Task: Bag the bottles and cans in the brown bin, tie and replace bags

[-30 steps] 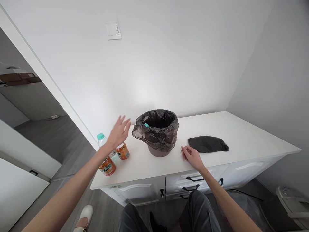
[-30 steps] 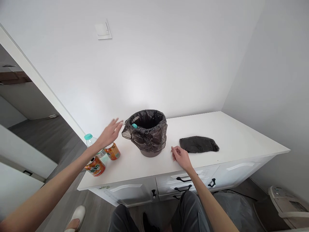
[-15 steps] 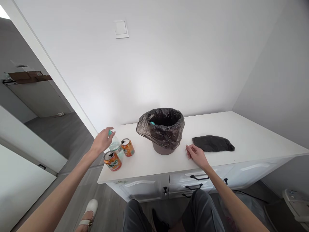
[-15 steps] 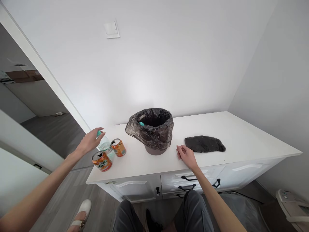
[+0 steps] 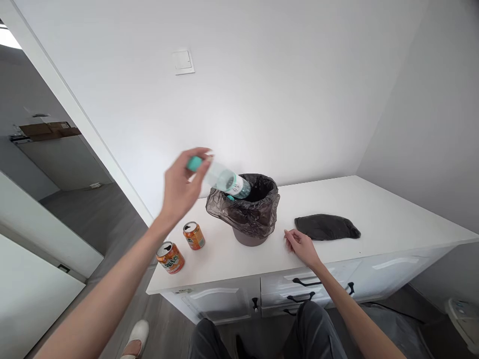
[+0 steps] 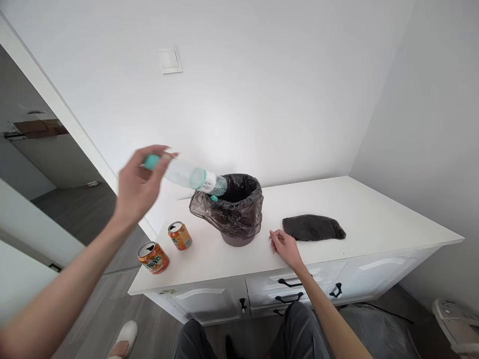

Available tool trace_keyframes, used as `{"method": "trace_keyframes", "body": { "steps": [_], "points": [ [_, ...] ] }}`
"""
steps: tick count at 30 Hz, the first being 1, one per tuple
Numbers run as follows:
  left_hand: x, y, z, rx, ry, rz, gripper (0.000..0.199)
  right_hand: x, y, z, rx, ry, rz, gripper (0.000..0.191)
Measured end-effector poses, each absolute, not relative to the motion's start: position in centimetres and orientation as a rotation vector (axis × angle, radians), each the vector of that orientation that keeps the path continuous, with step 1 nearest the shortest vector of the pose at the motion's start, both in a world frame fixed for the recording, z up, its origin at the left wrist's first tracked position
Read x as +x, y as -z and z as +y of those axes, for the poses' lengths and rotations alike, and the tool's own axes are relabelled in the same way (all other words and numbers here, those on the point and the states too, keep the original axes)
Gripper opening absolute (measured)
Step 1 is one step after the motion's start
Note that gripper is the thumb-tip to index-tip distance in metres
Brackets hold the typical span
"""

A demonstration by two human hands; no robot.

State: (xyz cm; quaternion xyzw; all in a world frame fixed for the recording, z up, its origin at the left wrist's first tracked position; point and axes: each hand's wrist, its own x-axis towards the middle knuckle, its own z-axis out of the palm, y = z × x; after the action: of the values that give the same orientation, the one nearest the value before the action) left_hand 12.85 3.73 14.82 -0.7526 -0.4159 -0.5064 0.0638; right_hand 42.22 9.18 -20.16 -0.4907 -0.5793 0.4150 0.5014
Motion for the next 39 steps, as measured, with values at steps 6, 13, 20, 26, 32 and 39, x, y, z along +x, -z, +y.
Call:
{"method": "trace_keyframes", "body": {
  "steps": [6, 13, 20, 26, 32, 39],
  "points": [
    [17.3, -10.4, 8.7, -2.645, 1.384, -1.306, 0.027, 42.4, 20.6, 9.7, -1.150, -1.004, -1.382, 0.054],
    [17.0, -7.0, 11.7, -2.849, 1.101, -1.391, 0.030, 42.2, 19.5, 9.5, -1.122, -1.048, -1.372, 0.056],
    [11.9, -6.4, 12.0, -2.540, 1.320, -1.560, 0.046, 42.1, 19.1, 9.4, -1.134, -1.039, -1.375, 0.055],
    [3.7, -3.9, 11.3, -2.159, 0.866, -1.997, 0.055, 41.8, 18.7, 8.9, -1.142, -1.040, -1.384, 0.055],
    [-0.7, 1.5, 9.1, -2.274, 0.317, -2.268, 0.068, 41.8, 19.2, 8.9, -1.178, -1.020, -1.406, 0.052],
    [-1.7, 1.4, 8.2, -2.265, 0.357, -2.247, 0.062, 41.7, 19.9, 9.1, -1.209, -0.991, -1.423, 0.054]
  ]
}}
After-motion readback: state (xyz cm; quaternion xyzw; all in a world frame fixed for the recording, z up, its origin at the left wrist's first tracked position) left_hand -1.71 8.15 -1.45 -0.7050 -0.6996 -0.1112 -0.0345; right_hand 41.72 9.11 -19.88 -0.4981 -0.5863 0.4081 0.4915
